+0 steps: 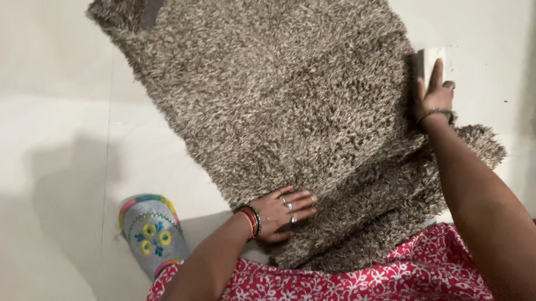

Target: The person cleans a brown shaggy rug by hand using a small white brush, scrubbing the pile in various directions across the surface.

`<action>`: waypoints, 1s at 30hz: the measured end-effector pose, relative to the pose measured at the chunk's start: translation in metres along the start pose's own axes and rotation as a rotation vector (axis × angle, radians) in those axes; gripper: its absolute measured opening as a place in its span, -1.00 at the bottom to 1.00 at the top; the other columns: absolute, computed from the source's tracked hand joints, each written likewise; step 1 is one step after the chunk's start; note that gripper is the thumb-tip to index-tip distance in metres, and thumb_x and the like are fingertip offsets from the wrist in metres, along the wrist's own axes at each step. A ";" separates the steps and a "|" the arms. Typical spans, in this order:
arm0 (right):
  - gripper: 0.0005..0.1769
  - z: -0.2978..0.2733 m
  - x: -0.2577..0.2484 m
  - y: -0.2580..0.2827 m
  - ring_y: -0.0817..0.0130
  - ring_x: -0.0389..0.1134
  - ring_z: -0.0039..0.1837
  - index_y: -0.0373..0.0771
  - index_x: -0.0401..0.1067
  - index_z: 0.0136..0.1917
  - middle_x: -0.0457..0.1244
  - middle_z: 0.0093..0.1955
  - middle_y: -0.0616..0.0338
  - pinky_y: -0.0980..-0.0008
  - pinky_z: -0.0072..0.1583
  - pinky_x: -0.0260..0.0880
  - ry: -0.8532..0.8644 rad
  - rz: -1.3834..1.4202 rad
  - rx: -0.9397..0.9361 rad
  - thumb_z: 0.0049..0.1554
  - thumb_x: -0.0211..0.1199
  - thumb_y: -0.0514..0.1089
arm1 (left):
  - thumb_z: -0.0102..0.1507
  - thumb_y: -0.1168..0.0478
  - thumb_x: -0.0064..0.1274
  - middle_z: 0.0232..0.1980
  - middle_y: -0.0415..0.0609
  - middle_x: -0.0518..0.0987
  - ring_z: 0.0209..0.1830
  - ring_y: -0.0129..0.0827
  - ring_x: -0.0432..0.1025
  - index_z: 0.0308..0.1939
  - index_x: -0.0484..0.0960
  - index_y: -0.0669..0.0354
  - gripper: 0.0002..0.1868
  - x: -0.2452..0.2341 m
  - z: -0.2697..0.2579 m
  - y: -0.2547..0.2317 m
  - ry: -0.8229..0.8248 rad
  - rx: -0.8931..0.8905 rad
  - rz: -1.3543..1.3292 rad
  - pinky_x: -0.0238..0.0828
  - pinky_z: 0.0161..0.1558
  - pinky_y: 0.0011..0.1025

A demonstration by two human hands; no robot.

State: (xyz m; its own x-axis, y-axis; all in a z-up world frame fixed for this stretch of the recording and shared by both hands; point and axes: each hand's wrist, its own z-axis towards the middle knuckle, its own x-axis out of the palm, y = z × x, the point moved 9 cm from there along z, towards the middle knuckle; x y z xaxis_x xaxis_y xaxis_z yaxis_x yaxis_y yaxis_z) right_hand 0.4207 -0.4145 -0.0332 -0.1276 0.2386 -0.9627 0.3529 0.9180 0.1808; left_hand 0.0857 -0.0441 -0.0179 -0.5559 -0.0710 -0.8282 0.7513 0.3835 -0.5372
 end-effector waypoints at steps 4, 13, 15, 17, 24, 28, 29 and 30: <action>-0.21 -0.011 0.003 -0.005 -0.16 0.28 -0.03 0.17 -0.26 0.67 0.10 0.13 -0.34 -0.01 0.04 0.39 -0.079 -0.180 -0.229 0.31 0.04 0.13 | 0.34 -0.14 -0.37 0.61 -0.02 -0.32 0.59 -0.24 -0.38 0.54 -0.31 0.03 -0.20 -0.024 0.002 0.043 0.022 -0.256 0.153 -0.44 0.51 -0.11; -0.25 -0.032 -0.028 0.017 -0.11 0.28 -0.03 0.03 -0.14 0.64 0.15 0.12 -0.33 0.03 0.02 0.38 -0.168 -0.126 -0.302 0.32 0.09 0.10 | 0.34 -0.08 -0.44 0.59 -0.05 -0.31 0.59 -0.22 -0.41 0.52 -0.32 0.06 -0.25 -0.050 -0.008 0.044 0.042 -0.293 -0.045 -0.54 0.50 -0.14; -0.34 -0.052 -0.050 0.051 0.04 0.29 -0.06 -0.06 -0.02 0.52 0.19 0.08 -0.21 0.18 -0.07 0.40 -0.172 -0.053 -0.199 0.24 0.12 0.04 | 0.35 -0.05 -0.43 0.59 -0.07 -0.28 0.58 -0.20 -0.38 0.51 -0.27 0.07 -0.28 -0.049 -0.009 0.041 0.015 -0.232 -0.013 -0.50 0.50 -0.12; -0.43 -0.086 -0.053 0.104 0.18 0.31 -0.09 -0.14 0.10 0.39 0.24 0.05 -0.10 0.33 -0.17 0.43 -0.070 0.099 -0.124 0.16 0.14 -0.03 | 0.36 -0.01 -0.40 0.59 -0.07 -0.26 0.58 -0.17 -0.35 0.51 -0.21 0.10 -0.31 -0.046 -0.007 0.033 0.034 -0.160 0.073 -0.44 0.51 -0.11; -0.39 -0.332 0.022 0.342 0.24 0.25 0.14 0.23 0.23 0.39 0.22 0.20 0.03 0.22 0.20 0.32 0.699 -0.536 -1.000 0.09 0.19 0.26 | 0.39 0.11 -0.45 0.45 0.14 0.23 0.47 -0.12 0.12 0.56 0.03 -0.03 -0.40 -0.046 -0.030 0.024 0.501 -0.291 -0.443 -0.09 0.51 -0.16; -0.36 -0.253 0.023 0.315 0.32 0.29 0.03 0.23 0.11 0.45 0.16 0.22 0.03 0.32 0.06 0.41 0.818 -0.453 -0.601 0.12 0.16 0.11 | 0.35 0.06 -0.32 0.54 0.01 0.02 0.55 -0.22 -0.10 0.51 0.01 0.09 -0.36 -0.046 -0.019 0.025 0.129 -0.129 -0.202 -0.30 0.54 -0.20; -0.54 -0.205 0.019 0.263 0.35 0.38 -0.10 -0.20 0.37 0.23 0.33 -0.01 0.10 0.38 -0.08 0.51 0.798 -0.197 -0.006 0.16 0.20 0.09 | 0.32 0.05 -0.28 0.57 0.00 -0.07 0.56 -0.22 -0.17 0.46 0.01 0.15 -0.36 -0.046 -0.015 0.024 0.005 -0.082 -0.143 -0.34 0.51 -0.20; -0.58 -0.158 0.007 0.253 0.37 0.32 -0.18 -0.26 0.39 0.13 0.32 -0.14 0.10 0.40 -0.17 0.46 0.620 -0.230 -0.153 0.20 0.14 0.12 | 0.32 0.05 -0.29 0.57 -0.01 -0.07 0.56 -0.21 -0.18 0.47 0.01 0.14 -0.35 -0.035 -0.013 0.025 0.013 -0.076 -0.146 -0.34 0.50 -0.20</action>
